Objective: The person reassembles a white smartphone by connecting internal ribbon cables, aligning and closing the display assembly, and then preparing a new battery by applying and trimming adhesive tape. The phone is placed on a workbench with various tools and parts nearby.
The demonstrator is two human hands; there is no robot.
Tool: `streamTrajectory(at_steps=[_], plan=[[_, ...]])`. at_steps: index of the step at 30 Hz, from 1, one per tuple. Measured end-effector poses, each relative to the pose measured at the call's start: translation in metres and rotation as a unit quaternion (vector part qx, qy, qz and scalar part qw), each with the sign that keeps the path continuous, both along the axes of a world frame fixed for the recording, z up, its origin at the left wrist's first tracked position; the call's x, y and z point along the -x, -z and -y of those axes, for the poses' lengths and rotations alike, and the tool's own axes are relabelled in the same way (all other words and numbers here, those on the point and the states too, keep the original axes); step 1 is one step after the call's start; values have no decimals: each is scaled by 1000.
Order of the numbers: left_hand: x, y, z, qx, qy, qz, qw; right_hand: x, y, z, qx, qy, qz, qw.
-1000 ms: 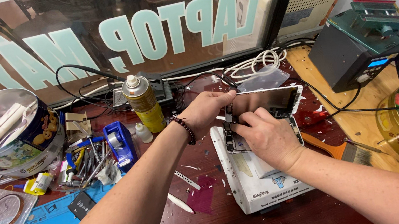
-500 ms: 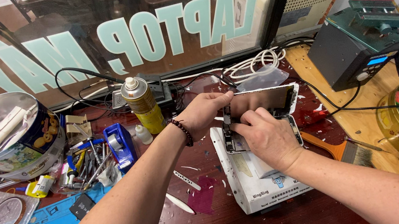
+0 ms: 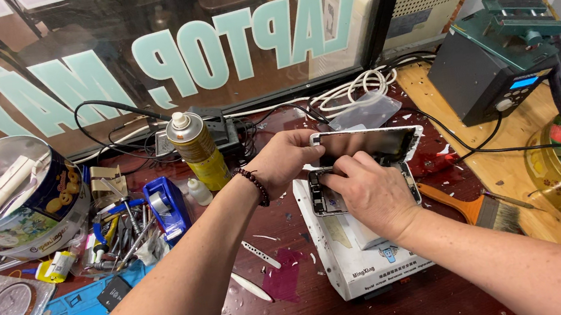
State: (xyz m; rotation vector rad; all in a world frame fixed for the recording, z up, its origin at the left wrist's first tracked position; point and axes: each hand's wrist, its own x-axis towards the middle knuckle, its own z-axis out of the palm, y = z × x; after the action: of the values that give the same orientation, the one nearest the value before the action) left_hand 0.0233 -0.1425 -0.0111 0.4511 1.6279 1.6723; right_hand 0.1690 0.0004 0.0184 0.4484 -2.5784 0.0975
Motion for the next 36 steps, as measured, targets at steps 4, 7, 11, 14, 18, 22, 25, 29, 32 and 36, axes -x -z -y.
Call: streamTrajectory(at_steps=[4,7,11,14,18,22,25,29,32,36], plan=[[-1,-1,2,-16,19,13,1000,-5,-6,-9,29,-32,-13,999],[0,0,1,-7,19,-1,1000,-20,-10,-30,128,60,-22,990],[-3,3,-3,-26,22,6,999,-32,-7,-80,289,287,83,910],[-6,3,-4,-18,8,8,1000,-35,13,-104,423,325,184,825],[-13,3,-5,-34,-6,17,999,-28,36,-117,492,287,206,795],[-20,4,-6,-37,-32,24,999,-14,34,-122,436,292,197,829],[-25,9,-8,-48,-53,26,997,-11,23,-117,424,303,211,827],[-25,13,-9,-66,-58,18,996,-26,7,-101,242,243,89,935],[-24,14,-11,-49,-59,8,997,-30,-2,-83,191,194,117,955],[-24,14,-11,-56,-56,7,997,-26,-9,-70,143,193,164,957]])
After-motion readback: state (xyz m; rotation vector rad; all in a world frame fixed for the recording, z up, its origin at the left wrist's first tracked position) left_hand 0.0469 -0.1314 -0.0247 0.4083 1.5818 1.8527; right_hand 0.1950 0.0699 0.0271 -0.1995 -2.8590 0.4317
